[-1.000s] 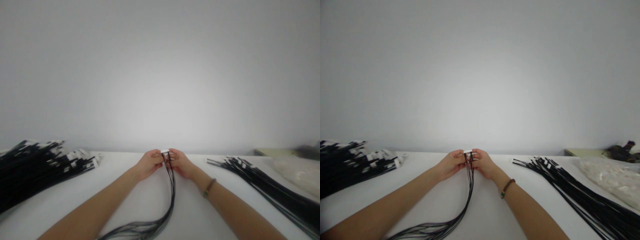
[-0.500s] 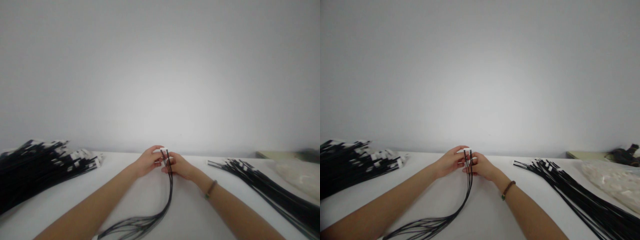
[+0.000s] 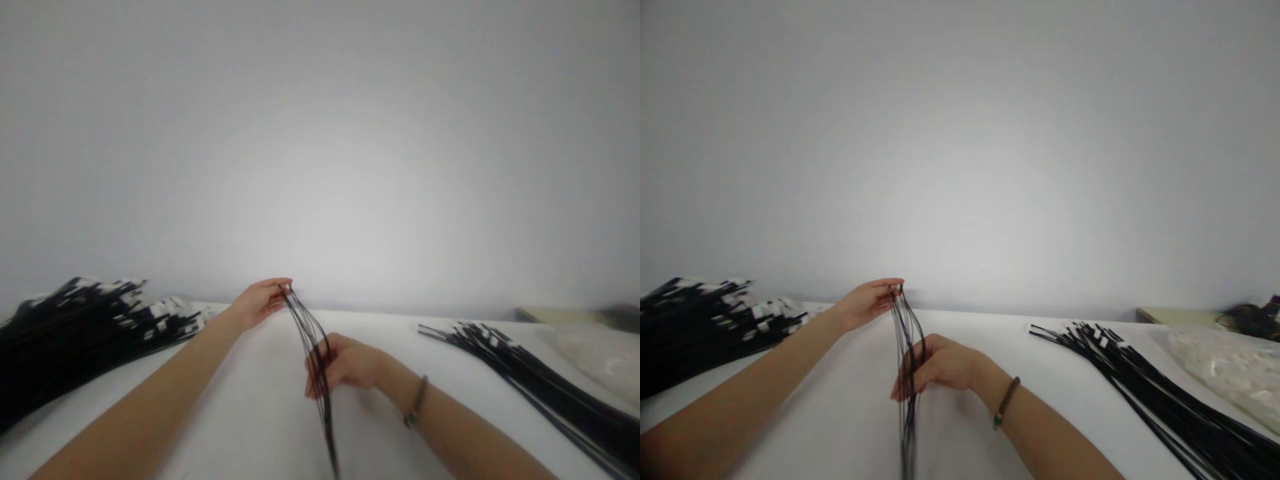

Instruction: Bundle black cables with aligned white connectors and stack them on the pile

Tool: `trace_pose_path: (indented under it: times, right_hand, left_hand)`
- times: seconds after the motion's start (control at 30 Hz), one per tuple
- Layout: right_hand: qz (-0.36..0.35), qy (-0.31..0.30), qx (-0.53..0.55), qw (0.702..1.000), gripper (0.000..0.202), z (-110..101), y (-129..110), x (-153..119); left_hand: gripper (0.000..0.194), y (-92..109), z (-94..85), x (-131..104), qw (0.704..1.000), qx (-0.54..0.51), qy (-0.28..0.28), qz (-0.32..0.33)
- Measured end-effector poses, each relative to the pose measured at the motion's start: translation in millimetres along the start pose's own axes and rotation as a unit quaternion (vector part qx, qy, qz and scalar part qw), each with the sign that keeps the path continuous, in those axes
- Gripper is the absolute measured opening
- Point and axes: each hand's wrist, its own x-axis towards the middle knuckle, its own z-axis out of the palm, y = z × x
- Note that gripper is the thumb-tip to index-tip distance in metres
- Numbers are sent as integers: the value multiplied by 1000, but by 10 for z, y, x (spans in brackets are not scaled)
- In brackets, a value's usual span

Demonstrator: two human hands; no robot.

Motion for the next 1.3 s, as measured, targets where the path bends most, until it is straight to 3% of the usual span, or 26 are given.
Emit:
trace_pose_path:
  times: [0.07, 0.13, 0.23, 0.47, 0.7, 1.07, 1.2, 1.3]
  right_hand:
    - [15, -35, 4, 999, 18, 93, -13, 9]
    - [16, -52, 5, 999, 17, 154, -22, 20]
    - [15, -73, 1, 997, 15, 183, -22, 30]
    - [57, -110, -34, 992, 17, 238, -49, 16]
    - [71, -140, -46, 987, 17, 292, -47, 39]
    - [71, -146, -130, 978, 9, 352, -115, 52]
    - [63, -173, -187, 965, 6, 357, -81, 93]
    - [35, -146, -199, 969, 11, 333, -18, 116]
  left_hand:
    - [21, -42, -143, 51, 994, -59, 88, -2]
    - [23, -60, -258, 84, 987, -99, 127, -9]
    - [22, -65, -330, 101, 987, -114, 116, -7]
    - [17, -50, -254, 69, 985, -111, 133, 2]
    - [22, -66, -289, 99, 988, -89, 126, 8]
    - [23, -76, -337, 137, 987, -101, 123, 9]
    - [24, -76, -305, 123, 983, -114, 142, -28]
    - [18, 30, -285, 107, 978, -115, 155, -78]
